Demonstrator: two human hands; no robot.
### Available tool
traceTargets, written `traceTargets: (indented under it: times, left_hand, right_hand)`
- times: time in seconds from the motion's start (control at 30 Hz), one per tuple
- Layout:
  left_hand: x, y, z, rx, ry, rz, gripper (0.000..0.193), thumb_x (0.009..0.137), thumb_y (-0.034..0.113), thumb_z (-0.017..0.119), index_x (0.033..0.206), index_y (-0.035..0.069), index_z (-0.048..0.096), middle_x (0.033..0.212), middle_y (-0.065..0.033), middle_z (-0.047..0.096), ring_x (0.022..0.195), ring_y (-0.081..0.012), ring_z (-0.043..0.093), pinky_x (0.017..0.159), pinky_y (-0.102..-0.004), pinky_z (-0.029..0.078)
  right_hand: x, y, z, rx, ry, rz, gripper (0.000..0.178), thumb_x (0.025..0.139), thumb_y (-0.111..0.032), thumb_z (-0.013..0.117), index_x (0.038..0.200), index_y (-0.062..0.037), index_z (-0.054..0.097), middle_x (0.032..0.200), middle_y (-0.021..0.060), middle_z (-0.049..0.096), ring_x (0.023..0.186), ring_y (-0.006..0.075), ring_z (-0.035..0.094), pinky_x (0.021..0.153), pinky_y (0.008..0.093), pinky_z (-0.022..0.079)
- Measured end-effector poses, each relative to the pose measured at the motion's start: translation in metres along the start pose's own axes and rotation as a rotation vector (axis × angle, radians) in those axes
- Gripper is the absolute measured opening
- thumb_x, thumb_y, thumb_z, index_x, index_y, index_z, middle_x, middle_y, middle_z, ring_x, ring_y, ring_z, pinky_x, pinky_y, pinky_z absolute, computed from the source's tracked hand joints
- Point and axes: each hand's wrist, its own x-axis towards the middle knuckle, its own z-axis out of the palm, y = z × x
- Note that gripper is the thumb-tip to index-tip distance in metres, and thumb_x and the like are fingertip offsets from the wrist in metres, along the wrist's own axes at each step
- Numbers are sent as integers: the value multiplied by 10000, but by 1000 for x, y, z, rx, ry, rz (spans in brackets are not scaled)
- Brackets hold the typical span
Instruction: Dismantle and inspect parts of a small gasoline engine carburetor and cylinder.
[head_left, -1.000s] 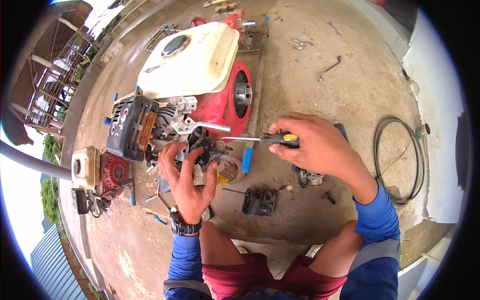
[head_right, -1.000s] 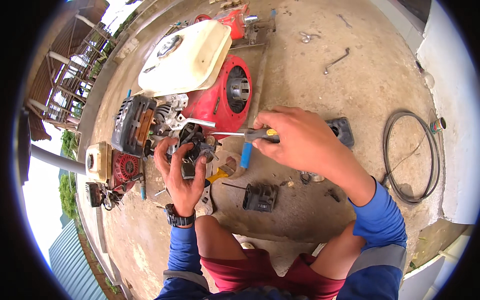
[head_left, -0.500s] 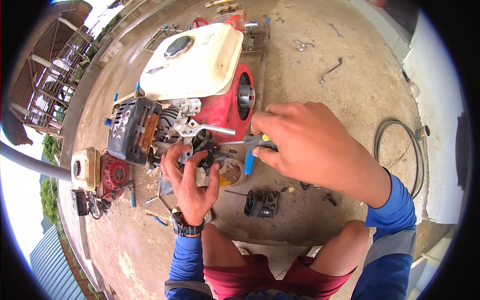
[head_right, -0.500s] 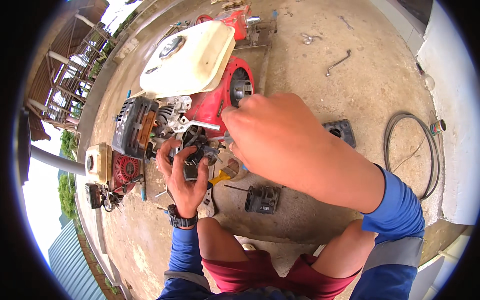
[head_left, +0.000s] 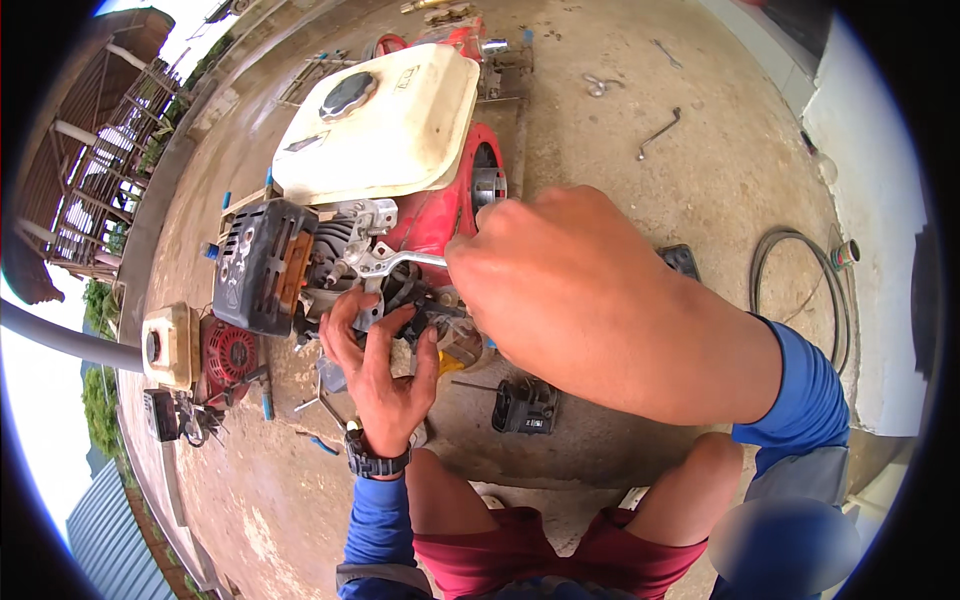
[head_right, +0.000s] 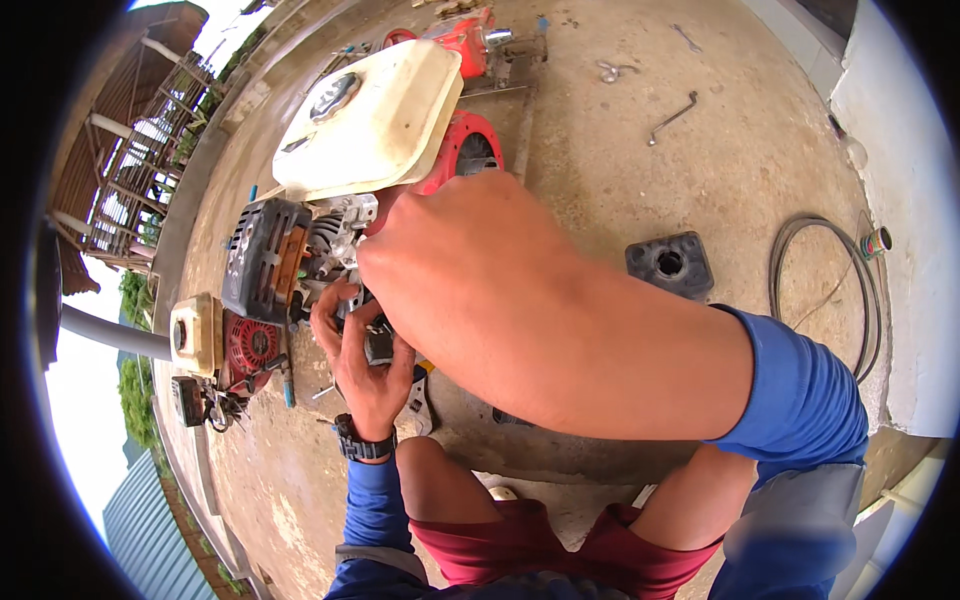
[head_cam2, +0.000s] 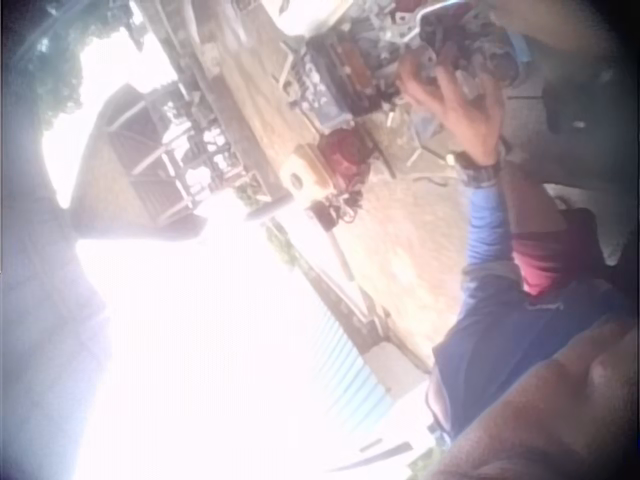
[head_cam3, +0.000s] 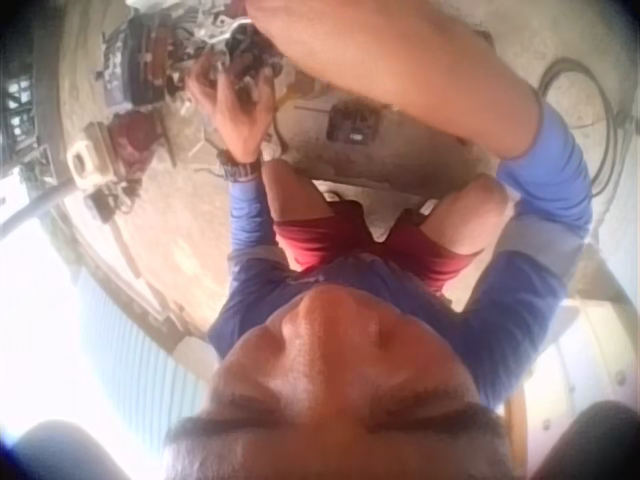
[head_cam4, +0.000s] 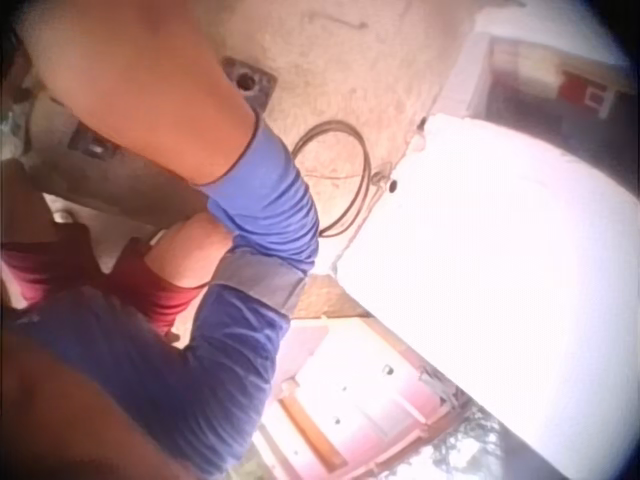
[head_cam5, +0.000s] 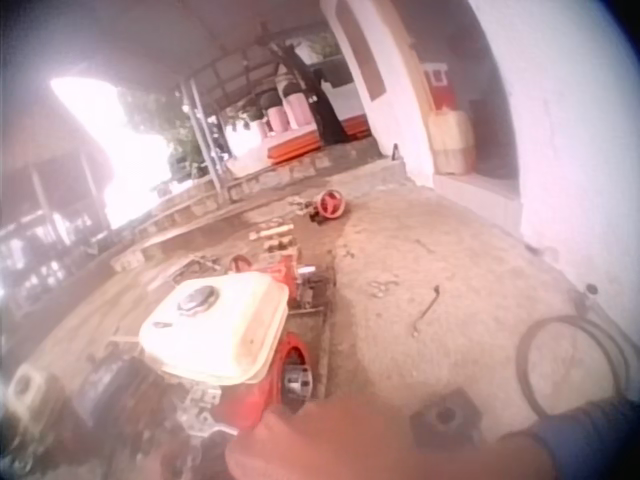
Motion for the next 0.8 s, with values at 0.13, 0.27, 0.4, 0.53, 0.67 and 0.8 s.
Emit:
traceTargets:
  times: [0.13,0.27,0.4,0.53,0.67,0.8]
  left_hand:
    - [2,2,-2,34,-20,15,302,845,111,798,1128,32,729,1362,-196,521,1333,-385,492,1130,-515,389]
    - [2,0,-3,44,-27,33,297,852,106,803,1132,36,736,1367,-197,519,1331,-384,496,1126,-509,393]
    - [0,-1,-4,21,-35,30,292,856,89,798,1137,41,739,1379,-203,518,1338,-385,497,1127,-505,394]
    - [1,-1,-5,1,-53,41,295,857,69,793,1145,39,738,1386,-208,516,1344,-391,498,1130,-506,395]
    - [3,-1,-8,-7,-73,52,298,855,60,791,1148,41,738,1385,-210,516,1343,-394,501,1133,-505,395]
    - [5,1,-10,1,-72,66,287,853,49,786,1136,43,739,1363,-201,528,1334,-415,505,1117,-517,413]
  right_hand:
    - [-16,-3,14,15,13,61,178,852,-132,754,889,8,651,790,149,661,667,355,705,573,450,561]
    - [-23,-8,23,77,65,127,213,887,-169,758,924,5,641,854,152,641,668,350,701,585,452,560]
    - [-28,-17,32,105,104,166,217,898,-176,754,916,5,636,855,140,617,658,337,684,586,439,561]
    - [-36,-26,36,124,126,235,220,908,-184,757,912,-8,625,866,117,576,650,293,658,574,403,553]
    - [-42,-28,42,175,158,295,217,911,-184,765,936,-14,632,880,108,560,668,265,659,560,386,537]
    - [-49,-34,56,174,180,319,229,912,-188,772,987,-8,653,891,106,557,678,265,664,559,386,530]
